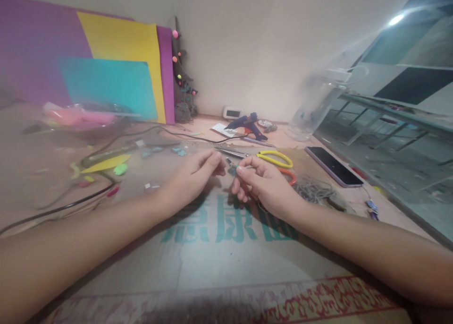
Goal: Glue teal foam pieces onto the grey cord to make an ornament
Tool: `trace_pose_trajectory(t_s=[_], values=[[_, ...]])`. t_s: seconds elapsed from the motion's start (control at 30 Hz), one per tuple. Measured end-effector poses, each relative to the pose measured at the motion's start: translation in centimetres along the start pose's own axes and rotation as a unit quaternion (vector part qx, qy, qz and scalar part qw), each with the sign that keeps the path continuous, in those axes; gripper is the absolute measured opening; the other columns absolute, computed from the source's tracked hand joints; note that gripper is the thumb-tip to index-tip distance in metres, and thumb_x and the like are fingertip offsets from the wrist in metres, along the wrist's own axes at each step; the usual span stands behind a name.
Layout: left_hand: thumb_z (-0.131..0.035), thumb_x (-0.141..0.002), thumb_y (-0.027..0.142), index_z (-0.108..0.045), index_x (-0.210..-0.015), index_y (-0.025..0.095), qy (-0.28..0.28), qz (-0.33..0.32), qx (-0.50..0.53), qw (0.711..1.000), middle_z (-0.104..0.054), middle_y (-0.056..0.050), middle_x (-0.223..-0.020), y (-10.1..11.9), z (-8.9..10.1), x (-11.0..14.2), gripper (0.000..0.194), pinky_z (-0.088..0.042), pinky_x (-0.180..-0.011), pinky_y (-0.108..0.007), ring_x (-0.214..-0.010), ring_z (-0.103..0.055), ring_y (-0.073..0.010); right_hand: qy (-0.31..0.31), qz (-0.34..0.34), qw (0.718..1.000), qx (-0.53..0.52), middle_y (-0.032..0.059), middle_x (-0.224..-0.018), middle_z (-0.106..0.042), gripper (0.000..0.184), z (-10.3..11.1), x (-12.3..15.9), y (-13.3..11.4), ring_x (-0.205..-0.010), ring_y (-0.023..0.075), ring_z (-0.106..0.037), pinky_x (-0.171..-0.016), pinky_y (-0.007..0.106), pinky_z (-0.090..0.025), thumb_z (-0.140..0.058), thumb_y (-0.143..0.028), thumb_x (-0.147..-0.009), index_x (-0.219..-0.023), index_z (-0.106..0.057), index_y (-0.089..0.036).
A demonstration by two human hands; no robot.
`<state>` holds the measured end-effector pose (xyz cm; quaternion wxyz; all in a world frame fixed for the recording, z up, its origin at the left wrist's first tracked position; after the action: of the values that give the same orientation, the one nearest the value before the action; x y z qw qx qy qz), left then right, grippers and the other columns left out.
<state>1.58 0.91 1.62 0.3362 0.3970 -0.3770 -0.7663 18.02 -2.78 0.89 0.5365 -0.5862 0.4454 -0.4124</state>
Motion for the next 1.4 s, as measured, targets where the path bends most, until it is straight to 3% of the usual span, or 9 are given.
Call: trace_pose_trajectory(t_s=[0.1,0.23,0.43,0.6,0.77,0.97,1.07,1.2,1.4], values=[[-0.045,-0.093,0.038,-0.06,-0.084,0.017,0.024,0.015,-0.014,0.999,-0.063,-0.002,-0.08,-0.7,0.1,-0.3,0.027,-0.048,-0.074,-0.027,-0.08,-0.061,-0.016,0.015,-0.002,0.999,-0.034,-0.0018,-0.061,-0.068,0.025,0.3,-0.3,0.2,-0.048,0.0087,-0.058,-0.046,0.018,-0.045,-0.067,-0.038,-0.084,-0.088,-0.049,-0.021],[-0.052,-0.088,0.034,-0.062,-0.103,0.016,-0.02,0.025,0.009,0.999,-0.068,-0.005,-0.094,-0.6,-0.5,-0.2,0.025,-0.049,-0.079,-0.03,-0.087,-0.063,-0.0177,0.026,0.016,0.999,-0.042,-0.002,-0.061,-0.067,0.025,0.6,-0.5,0.3,-0.048,0.0076,-0.057,-0.045,0.017,-0.044,-0.068,-0.038,-0.083,-0.086,-0.05,-0.02],[-0.052,-0.088,0.034,-0.065,-0.085,0.016,-0.05,0.007,-0.035,0.998,-0.068,-0.001,-0.081,0.3,-0.7,0.1,0.022,-0.046,-0.071,-0.026,-0.077,-0.06,-0.0153,0.007,0.007,1.0,-0.025,-0.0026,-0.062,-0.067,0.027,0.5,-0.6,0.4,-0.049,0.0077,-0.058,-0.046,0.017,-0.044,-0.068,-0.039,-0.083,-0.088,-0.049,-0.02],[-0.053,-0.086,0.034,-0.062,-0.08,0.016,-0.028,0.029,-0.03,0.999,-0.065,0.0,-0.076,0.2,-0.5,-0.1,0.021,-0.046,-0.065,-0.024,-0.071,-0.059,-0.0147,0.023,0.014,0.998,0.06,-0.0033,-0.069,-0.066,0.033,0.4,-0.1,-0.2,-0.044,0.0067,-0.054,-0.04,0.017,-0.039,-0.067,-0.047,-0.082,-0.094,-0.05,-0.021],[-0.054,-0.085,0.035,-0.062,-0.08,0.016,-0.016,0.022,-0.03,0.999,-0.065,0.001,-0.076,-0.1,-0.5,-0.2,0.021,-0.045,-0.065,-0.024,-0.069,-0.058,-0.0138,0.043,0.059,0.988,0.136,-0.0072,-0.055,-0.051,0.033,0.8,0.0,-1.2,-0.043,0.0094,-0.048,-0.04,0.021,-0.036,-0.054,-0.052,-0.089,-0.103,-0.052,-0.022],[-0.055,-0.085,0.033,-0.061,-0.079,0.017,-0.011,0.033,-0.042,0.999,-0.064,0.001,-0.076,0.0,-0.5,-0.2,0.018,-0.045,-0.067,-0.024,-0.07,-0.058,-0.0132,0.132,0.133,0.95,0.252,-0.0027,-0.065,-0.055,0.019,2.3,-0.5,-2.0,-0.057,0.0107,-0.049,-0.051,0.023,-0.041,-0.063,-0.038,-0.085,-0.083,-0.06,-0.02],[-0.054,-0.086,0.033,-0.061,-0.08,0.017,-0.011,0.021,-0.052,0.998,-0.065,0.001,-0.077,0.1,-0.4,-0.1,0.018,-0.045,-0.067,-0.024,-0.071,-0.058,-0.0135,0.111,0.126,0.948,0.271,-0.0005,-0.071,-0.059,0.024,2.3,-0.6,-1.6,-0.058,0.0106,-0.05,-0.052,0.024,-0.041,-0.058,-0.041,-0.088,-0.082,-0.062,-0.019],[-0.053,-0.087,0.033,-0.062,-0.081,0.017,-0.017,0.005,-0.07,0.997,-0.066,0.0,-0.078,0.2,-0.5,0.1,0.019,-0.044,-0.068,-0.024,-0.071,-0.058,-0.0139,0.073,0.089,0.966,0.23,-0.0022,-0.069,-0.06,0.025,1.9,-0.8,-0.7,-0.044,0.0072,-0.041,-0.041,0.023,-0.032,-0.058,-0.042,-0.086,-0.096,-0.065,-0.02],[-0.05,-0.09,0.044,-0.061,-0.077,0.017,-0.039,-0.002,-0.117,0.992,-0.064,0.0,-0.072,-0.1,-0.3,-0.1,0.032,-0.042,-0.065,-0.026,-0.07,-0.057,-0.0155,0.055,0.052,0.981,0.177,-0.0043,-0.064,-0.059,0.026,2.0,-1.0,-0.2,-0.037,0.0047,-0.038,-0.035,0.02,-0.029,-0.063,-0.044,-0.082,-0.087,-0.06,-0.019]])
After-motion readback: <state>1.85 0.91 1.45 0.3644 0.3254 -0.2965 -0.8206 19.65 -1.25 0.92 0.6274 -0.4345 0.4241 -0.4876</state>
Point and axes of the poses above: each hand's wrist, its own x-axis away from the middle knuckle, its own z-axis out of the back of the hand, y = z × x, the point moved 3 cm from there along -x, towards the middle knuckle
